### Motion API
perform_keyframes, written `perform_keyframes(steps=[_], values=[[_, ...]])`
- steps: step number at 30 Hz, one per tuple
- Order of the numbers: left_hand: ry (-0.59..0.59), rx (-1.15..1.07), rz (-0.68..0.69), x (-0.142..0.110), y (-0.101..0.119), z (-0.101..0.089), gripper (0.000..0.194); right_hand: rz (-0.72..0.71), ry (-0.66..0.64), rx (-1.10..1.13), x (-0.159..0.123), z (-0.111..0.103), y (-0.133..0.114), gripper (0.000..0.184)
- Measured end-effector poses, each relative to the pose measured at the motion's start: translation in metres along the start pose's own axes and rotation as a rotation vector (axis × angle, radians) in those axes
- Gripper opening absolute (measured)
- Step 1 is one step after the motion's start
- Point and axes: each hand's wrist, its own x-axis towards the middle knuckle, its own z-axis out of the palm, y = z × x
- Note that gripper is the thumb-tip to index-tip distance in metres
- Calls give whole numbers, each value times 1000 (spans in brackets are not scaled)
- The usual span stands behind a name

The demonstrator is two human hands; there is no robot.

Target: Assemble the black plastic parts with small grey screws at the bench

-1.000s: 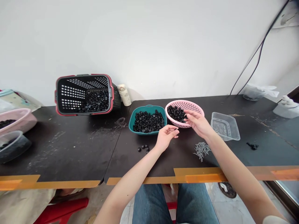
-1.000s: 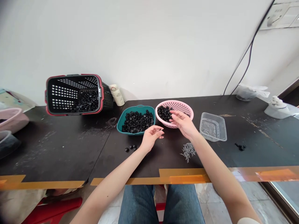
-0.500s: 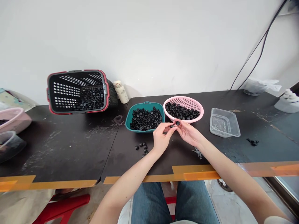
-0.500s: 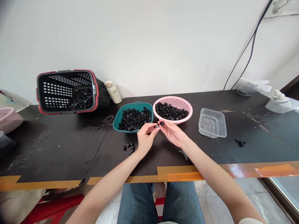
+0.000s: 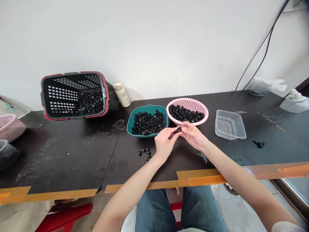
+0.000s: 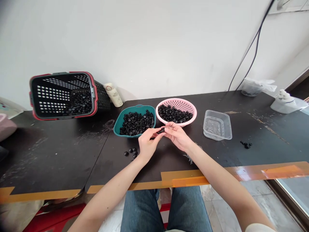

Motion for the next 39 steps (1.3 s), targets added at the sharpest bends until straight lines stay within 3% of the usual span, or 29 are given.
perform_keyframes(steps=[16,39], values=[[1,57,-25,0,0,-2,21,-22,11,-5,0,1,3,24],[8,180,72,0,-7,-1,24,14,11,137,0,4,12,14]])
